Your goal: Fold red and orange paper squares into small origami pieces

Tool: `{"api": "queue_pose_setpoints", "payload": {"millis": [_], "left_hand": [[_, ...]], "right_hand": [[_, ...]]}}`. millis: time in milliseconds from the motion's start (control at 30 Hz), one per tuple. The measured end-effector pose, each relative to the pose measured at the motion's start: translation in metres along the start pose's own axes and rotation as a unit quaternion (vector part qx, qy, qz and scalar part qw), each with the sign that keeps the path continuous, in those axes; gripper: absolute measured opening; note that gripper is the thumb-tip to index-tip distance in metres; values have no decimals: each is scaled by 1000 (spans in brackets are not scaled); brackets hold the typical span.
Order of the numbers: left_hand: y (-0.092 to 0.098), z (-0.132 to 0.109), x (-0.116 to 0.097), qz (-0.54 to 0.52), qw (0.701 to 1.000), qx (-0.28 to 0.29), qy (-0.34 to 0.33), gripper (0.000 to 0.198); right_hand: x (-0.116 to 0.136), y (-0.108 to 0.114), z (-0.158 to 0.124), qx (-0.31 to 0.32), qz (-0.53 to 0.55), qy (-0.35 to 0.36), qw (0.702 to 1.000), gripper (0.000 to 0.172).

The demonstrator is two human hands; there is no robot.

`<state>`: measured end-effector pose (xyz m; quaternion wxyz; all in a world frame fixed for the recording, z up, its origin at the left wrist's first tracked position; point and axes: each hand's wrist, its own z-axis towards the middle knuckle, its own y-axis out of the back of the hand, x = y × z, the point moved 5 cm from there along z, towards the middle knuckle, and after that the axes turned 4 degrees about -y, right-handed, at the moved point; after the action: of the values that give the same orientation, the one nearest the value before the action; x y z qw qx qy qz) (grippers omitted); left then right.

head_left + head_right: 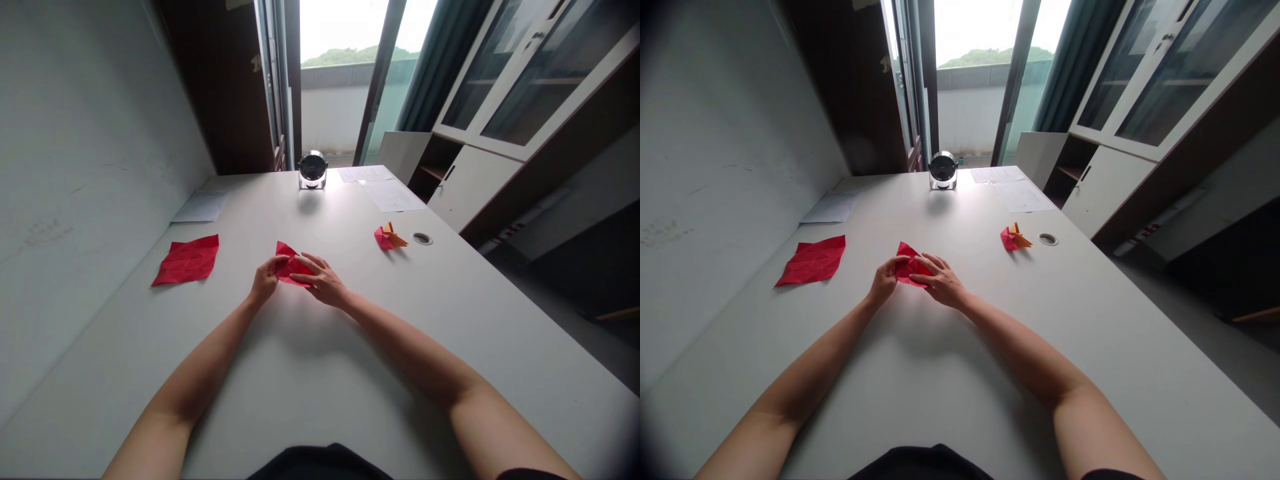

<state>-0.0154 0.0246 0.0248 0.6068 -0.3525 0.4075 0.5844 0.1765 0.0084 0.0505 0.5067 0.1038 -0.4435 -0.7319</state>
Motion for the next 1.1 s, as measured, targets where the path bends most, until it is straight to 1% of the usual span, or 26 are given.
{"api": "queue_pose_setpoints", "payload": {"millis": [100, 233, 367, 467, 533, 600, 700, 800, 933, 1000, 1100], "left_hand": [[0, 1, 1, -13, 1000, -2, 4, 54], [-2, 2, -2, -26, 1000, -4, 15, 56], [-2, 0, -5, -45, 998, 0, 48, 55], [-3, -1, -6, -57, 995, 2, 77, 52], [-3, -2, -7, -68, 994, 8, 85, 51], [-5, -3, -9, -78, 993, 14, 82, 47], [-8, -3, -11, -102, 991, 29, 82, 42], [-10, -4, -13, -95, 991, 41, 81, 40], [-13, -3, -13, -53, 996, 52, 53, 41], [-15, -3, -11, -45, 997, 54, 45, 44], [-15, -3, -9, -48, 997, 54, 38, 43]], "right_hand": [[-2, 0, 0, -15, 12, -16, 1000, 27], [-10, 2, -1, -48, 54, -62, 995, 16], [-24, 1, -4, -63, 120, -123, 983, 16], [-32, -3, -5, -49, 184, -151, 970, 15], [-35, -6, -6, -40, 204, -168, 964, 14], [-37, -7, -6, -41, 203, -189, 960, 15], [-41, -7, -7, -53, 190, -226, 954, 19], [-43, -9, -8, -51, 192, -251, 947, 22], [-44, -10, -8, -52, 206, -266, 940, 20], [-44, -10, -8, -57, 210, -270, 938, 20], [-43, -8, -8, -69, 211, -276, 935, 20]]}}
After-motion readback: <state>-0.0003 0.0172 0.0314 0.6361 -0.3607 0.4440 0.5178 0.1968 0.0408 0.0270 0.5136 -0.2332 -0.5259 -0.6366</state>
